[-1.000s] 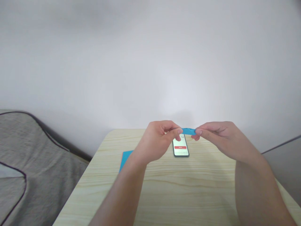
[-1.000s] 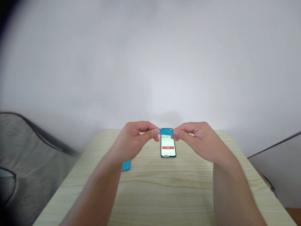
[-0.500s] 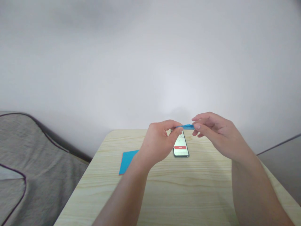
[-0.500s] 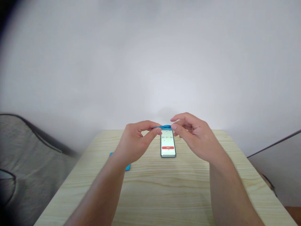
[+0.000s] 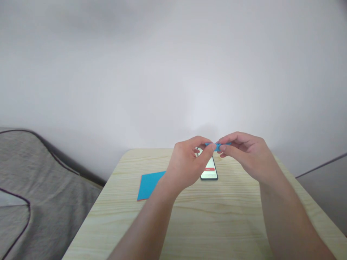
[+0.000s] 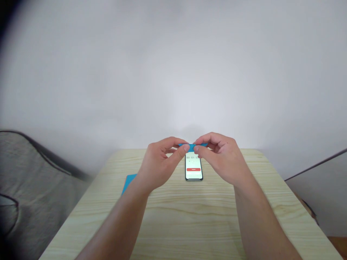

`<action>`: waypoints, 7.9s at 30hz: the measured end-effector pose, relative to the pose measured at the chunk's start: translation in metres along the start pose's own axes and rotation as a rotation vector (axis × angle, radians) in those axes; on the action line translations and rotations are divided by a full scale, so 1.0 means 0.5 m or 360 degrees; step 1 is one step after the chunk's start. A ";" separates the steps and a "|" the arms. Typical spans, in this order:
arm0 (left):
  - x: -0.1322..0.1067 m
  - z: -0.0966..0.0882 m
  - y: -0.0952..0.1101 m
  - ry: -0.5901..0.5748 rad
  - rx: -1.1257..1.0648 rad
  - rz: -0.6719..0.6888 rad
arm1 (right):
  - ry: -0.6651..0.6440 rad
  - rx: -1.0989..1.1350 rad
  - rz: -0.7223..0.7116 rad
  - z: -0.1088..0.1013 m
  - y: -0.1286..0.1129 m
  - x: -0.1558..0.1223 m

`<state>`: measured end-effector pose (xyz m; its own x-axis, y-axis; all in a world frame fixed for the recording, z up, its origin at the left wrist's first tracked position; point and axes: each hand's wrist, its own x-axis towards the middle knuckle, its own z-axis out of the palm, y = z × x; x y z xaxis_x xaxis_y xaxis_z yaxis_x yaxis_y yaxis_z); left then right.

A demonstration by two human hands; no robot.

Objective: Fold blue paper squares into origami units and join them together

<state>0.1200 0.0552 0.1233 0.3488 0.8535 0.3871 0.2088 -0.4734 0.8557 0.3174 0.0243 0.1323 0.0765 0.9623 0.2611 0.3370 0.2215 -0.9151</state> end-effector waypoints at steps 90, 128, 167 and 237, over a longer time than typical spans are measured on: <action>-0.027 0.170 -0.077 -0.0675 0.1072 0.0538 | -0.0084 -0.0771 -0.0217 -0.087 0.202 -0.107; -0.003 0.115 -0.081 -0.0397 0.0820 0.0423 | -0.0050 -0.1685 0.0042 -0.223 0.427 0.125; -0.029 0.127 -0.053 -0.0306 0.0747 0.0539 | 0.0431 -0.1229 -0.0008 -0.049 0.337 -0.143; -0.113 0.121 -0.185 0.0117 0.0753 0.0593 | 0.0072 0.0216 -0.0059 0.039 0.258 -0.105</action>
<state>0.1361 0.0378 0.0017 0.4157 0.6166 0.6685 0.4741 -0.7742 0.4193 0.3386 0.0053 -0.0053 0.1097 0.9457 0.3061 0.2106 0.2788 -0.9370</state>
